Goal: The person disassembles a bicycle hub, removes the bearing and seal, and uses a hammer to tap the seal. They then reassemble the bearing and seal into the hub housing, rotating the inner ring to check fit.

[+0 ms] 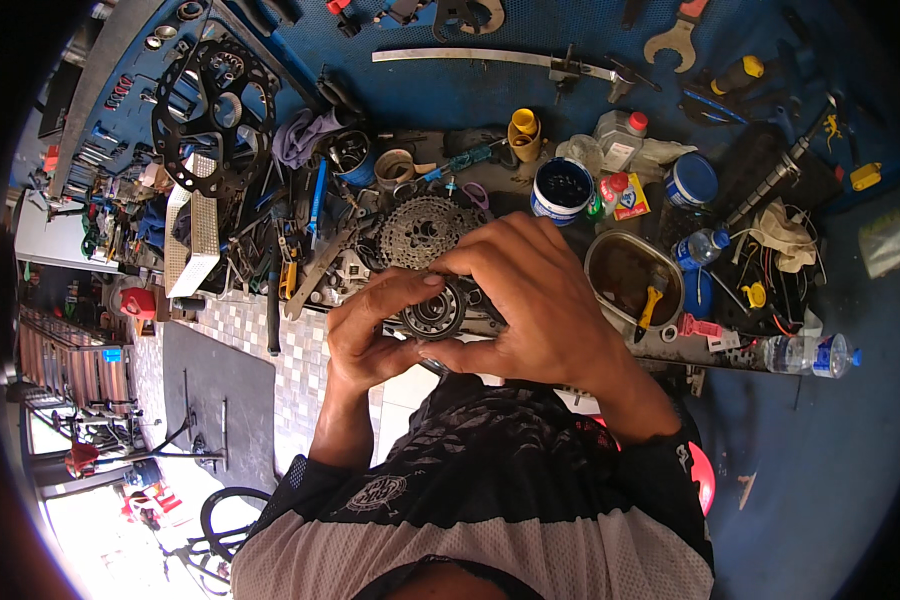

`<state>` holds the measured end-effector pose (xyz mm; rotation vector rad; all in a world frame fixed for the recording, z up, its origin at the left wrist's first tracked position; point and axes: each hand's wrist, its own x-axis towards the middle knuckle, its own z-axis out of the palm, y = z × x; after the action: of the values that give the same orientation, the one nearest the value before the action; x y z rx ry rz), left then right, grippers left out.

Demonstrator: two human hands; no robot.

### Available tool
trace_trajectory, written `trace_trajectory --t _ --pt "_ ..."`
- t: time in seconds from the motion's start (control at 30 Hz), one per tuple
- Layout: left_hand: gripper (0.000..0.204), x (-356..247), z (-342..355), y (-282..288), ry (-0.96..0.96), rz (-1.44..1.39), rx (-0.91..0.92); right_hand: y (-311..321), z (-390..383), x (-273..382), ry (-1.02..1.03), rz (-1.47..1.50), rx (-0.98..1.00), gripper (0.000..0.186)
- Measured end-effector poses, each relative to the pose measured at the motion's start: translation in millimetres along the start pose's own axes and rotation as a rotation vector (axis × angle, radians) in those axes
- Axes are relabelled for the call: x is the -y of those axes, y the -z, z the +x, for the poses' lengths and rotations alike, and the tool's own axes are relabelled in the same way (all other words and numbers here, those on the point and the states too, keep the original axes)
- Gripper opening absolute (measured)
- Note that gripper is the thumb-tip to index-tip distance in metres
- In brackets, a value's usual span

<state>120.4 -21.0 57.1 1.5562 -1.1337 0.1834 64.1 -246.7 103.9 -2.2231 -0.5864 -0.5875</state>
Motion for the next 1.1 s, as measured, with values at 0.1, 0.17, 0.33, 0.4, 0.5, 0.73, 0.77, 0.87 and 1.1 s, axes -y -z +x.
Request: trace_trajectory --t 0.1,0.17,0.33,0.4,0.5,0.73,0.77,0.87,1.1 --pt "0.064 -2 2 -1 -0.012 -0.003 -0.002 -1 -1 0 -0.005 0.005 0.004 0.061" --pt "0.063 -2 3 0 -0.003 -0.009 0.006 0 -3 -1 -0.011 0.019 0.023 0.06" --pt "0.056 -4 0 3 0.08 -0.084 0.046 4 1 -4 0.054 0.032 0.056 0.056" --pt "0.053 -6 1 5 0.087 -0.102 0.058 5 2 -6 0.074 0.04 0.07 0.057" --pt "0.051 -7 2 6 0.09 -0.114 0.071 7 2 -8 0.081 0.062 0.096 0.062" --pt "0.051 -10 2 7 0.105 -0.11 0.092 12 9 -16 0.106 0.151 0.187 0.063" --pt "0.051 -10 2 7 0.106 -0.105 0.095 13 10 -18 0.112 0.172 0.203 0.064" --pt "0.051 -10 2 7 0.113 -0.096 0.112 15 11 -26 0.089 0.262 0.292 0.062" --pt "0.056 -8 1 5 0.113 -0.08 0.099 16 15 -33 0.089 0.309 0.334 0.071"
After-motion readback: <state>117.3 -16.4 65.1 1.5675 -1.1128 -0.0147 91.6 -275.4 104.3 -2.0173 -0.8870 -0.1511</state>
